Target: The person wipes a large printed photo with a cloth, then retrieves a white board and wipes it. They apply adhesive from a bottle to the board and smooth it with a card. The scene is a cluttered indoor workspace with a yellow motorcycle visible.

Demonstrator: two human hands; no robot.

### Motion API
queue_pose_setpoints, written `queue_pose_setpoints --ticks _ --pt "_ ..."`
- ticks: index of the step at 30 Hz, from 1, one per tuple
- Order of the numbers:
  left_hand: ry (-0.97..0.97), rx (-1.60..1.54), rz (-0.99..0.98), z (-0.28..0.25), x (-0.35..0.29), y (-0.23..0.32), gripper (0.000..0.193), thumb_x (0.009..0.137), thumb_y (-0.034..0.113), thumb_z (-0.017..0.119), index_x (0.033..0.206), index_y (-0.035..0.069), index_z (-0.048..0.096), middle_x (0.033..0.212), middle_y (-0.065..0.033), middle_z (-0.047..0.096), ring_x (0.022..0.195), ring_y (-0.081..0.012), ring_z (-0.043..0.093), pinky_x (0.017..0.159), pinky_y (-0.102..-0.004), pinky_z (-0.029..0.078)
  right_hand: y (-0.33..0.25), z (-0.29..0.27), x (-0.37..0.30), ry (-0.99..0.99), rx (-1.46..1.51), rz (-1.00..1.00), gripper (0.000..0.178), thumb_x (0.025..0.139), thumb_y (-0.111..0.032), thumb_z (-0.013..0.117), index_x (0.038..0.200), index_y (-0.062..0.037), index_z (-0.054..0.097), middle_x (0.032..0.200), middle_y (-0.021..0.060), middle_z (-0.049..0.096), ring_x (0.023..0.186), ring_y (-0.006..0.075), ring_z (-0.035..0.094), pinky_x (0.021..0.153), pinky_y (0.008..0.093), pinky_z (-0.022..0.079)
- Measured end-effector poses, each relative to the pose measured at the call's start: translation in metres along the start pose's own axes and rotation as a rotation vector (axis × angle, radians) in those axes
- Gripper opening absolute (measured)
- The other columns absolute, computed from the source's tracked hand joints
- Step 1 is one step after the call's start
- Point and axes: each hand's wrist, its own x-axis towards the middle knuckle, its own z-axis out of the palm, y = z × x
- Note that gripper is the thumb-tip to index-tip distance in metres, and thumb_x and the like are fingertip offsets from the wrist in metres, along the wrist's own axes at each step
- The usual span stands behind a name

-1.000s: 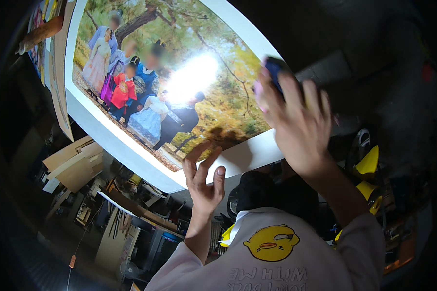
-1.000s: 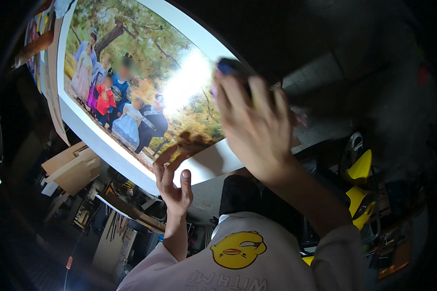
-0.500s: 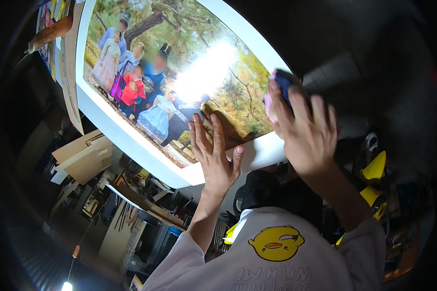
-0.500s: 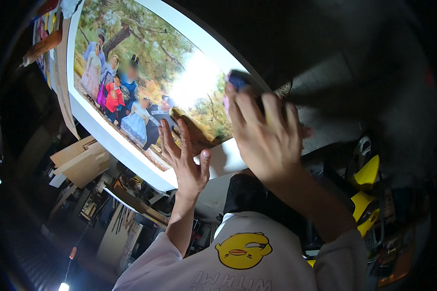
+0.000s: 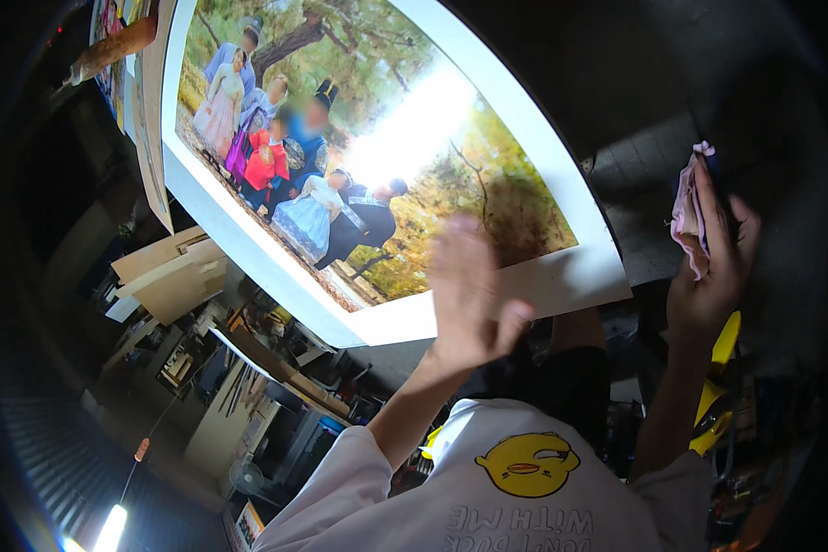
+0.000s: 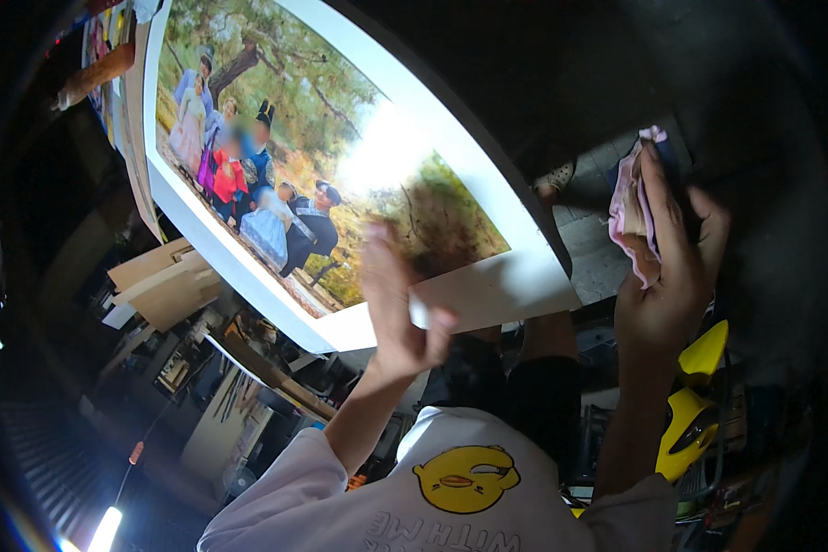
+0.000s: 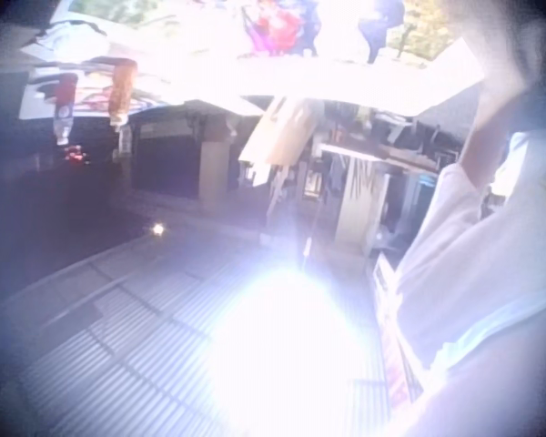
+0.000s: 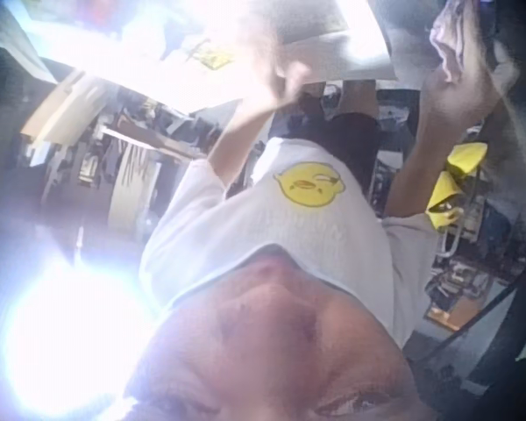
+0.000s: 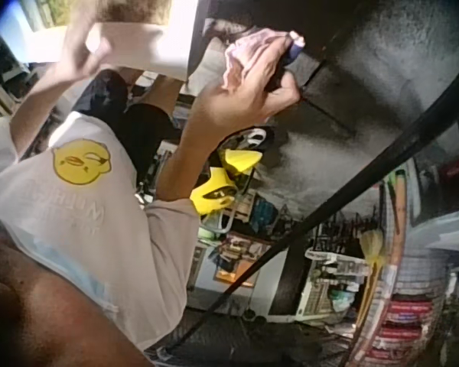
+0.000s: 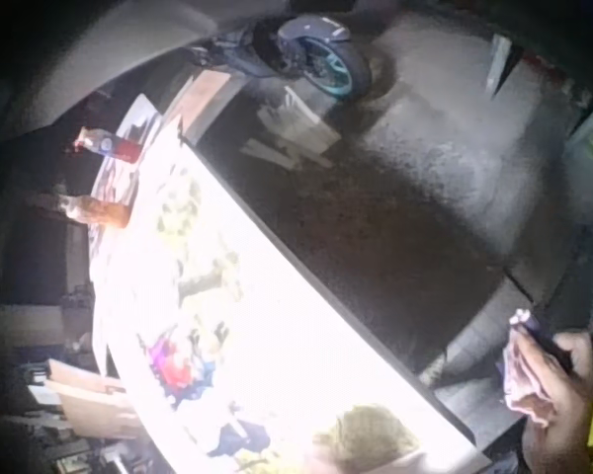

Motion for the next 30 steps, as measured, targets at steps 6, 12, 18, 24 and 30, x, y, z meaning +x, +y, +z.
queue_pose_setpoints --ticks 6,12,18,24,30 --pt "-0.348 0.017 0.172 0.018 0.058 0.017 0.079 0.094 0.029 0.07 0.156 -0.008 0.038 0.162 -0.0354 0.034 0.156 -0.0505 0.025 0.127 -0.0601 0.021 -0.001 0.008 -0.007 -0.076 -0.011 0.076 0.054 0.092 0.003 0.058 0.142 -0.0134 0.068 0.122 0.0145 0.06 0.117 0.0301 0.061 0.104 0.0414 0.05" --pt "-0.072 -0.199 0.568 0.024 0.027 0.037 0.049 0.089 0.021 0.072 0.13 -0.005 0.065 0.135 -0.0286 0.064 0.136 -0.0437 0.056 0.117 -0.0544 0.041 0.011 0.005 -0.016 -0.097 -0.066 0.15 0.045 0.101 -0.019 0.059 0.146 -0.023 0.066 0.13 0.0155 0.056 0.124 0.0313 0.058 0.102 0.044 0.052" --pt "-0.044 0.254 -0.036 -0.01 0.052 -0.003 0.083 0.105 0.039 0.055 0.162 -0.011 0.022 0.166 -0.0245 0.037 0.158 -0.0433 0.027 0.128 -0.0581 0.008 0.017 0.004 -0.019 -0.107 -0.067 0.241 0.05 0.098 -0.013 0.059 0.146 -0.0251 0.065 0.133 0.0141 0.054 0.126 0.0322 0.059 0.097 0.0447 0.056" --pt "-0.035 0.389 0.0 0.008 0.069 0.01 0.091 0.107 0.049 0.05 0.163 -0.012 0.012 0.167 -0.0184 0.039 0.158 -0.0408 0.029 0.126 -0.0624 0.001 0.015 0.006 -0.016 -0.123 -0.083 0.262 0.056 0.093 0.001 0.053 0.144 -0.0176 0.067 0.133 0.0151 0.06 0.126 0.0316 0.062 0.106 0.0406 0.053" --pt "-0.074 0.381 -0.062 0.007 0.072 0.012 0.1 0.106 0.057 0.041 0.161 -0.013 -0.006 0.161 -0.0208 0.047 0.155 -0.047 0.03 0.125 -0.064 -0.006 0.014 0.008 -0.018 -0.107 -0.073 0.235 0.049 0.099 -0.008 0.054 0.146 -0.0186 0.066 0.134 0.0156 0.061 0.125 0.0321 0.063 0.103 0.0455 0.054"
